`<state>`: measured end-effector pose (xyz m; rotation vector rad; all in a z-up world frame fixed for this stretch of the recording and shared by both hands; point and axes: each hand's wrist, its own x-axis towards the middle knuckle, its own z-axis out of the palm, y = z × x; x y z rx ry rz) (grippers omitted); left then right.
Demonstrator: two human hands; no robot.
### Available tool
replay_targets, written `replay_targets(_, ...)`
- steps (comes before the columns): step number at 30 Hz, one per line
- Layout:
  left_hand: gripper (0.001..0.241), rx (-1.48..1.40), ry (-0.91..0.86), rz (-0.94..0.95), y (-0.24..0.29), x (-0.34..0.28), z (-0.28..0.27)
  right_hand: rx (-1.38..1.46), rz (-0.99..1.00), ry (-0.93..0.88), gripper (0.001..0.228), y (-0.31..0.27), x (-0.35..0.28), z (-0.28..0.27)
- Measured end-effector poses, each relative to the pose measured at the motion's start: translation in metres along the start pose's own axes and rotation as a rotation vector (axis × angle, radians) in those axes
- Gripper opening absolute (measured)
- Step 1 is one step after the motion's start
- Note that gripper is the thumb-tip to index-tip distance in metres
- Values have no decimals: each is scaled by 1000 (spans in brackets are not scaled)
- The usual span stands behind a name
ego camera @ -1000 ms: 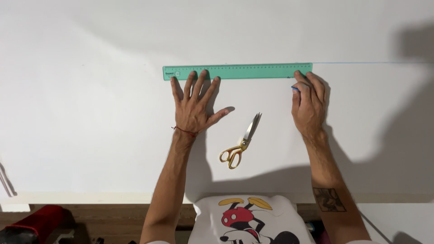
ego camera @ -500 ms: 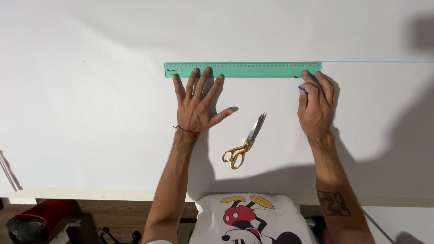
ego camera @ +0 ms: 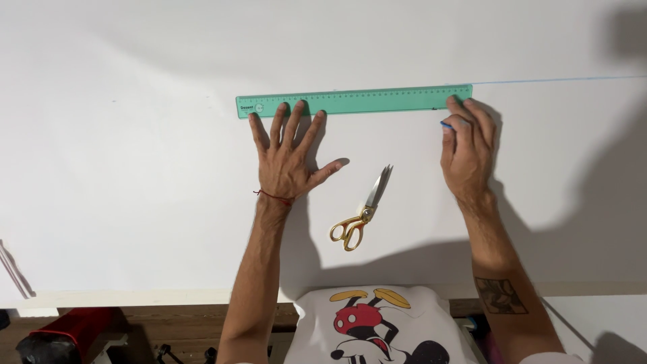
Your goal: Unrolling a large sheet of material, cutting it with scissors, and marking lines using a ruler and chalk.
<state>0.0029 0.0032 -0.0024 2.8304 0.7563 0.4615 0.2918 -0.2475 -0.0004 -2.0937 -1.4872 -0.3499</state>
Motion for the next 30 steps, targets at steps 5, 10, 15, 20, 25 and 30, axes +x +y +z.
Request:
replay_targets(5,101,-4,-4,-16,1,2,0,290,120,-20,16,-7,34,25)
replay_targets(10,102,-1,2,-15,3,3,1,411,-67,-79,16,-48,100,96)
replay_targets(15,105,2,7,-22,1,2,1,394,-221,-120,14,-57,119,126)
replay_targets(20,102,-1,8,-21,4,2,1,321,-288,-142,6,-61,122,122)
replay_targets(25,101,-2,0,-11,4,1,-2,204,-352,-187,4,-60,128,104)
replay_targets(30,101,9,-18,-31,4,-1,-2,166,-301,-261,6,9,90,80)
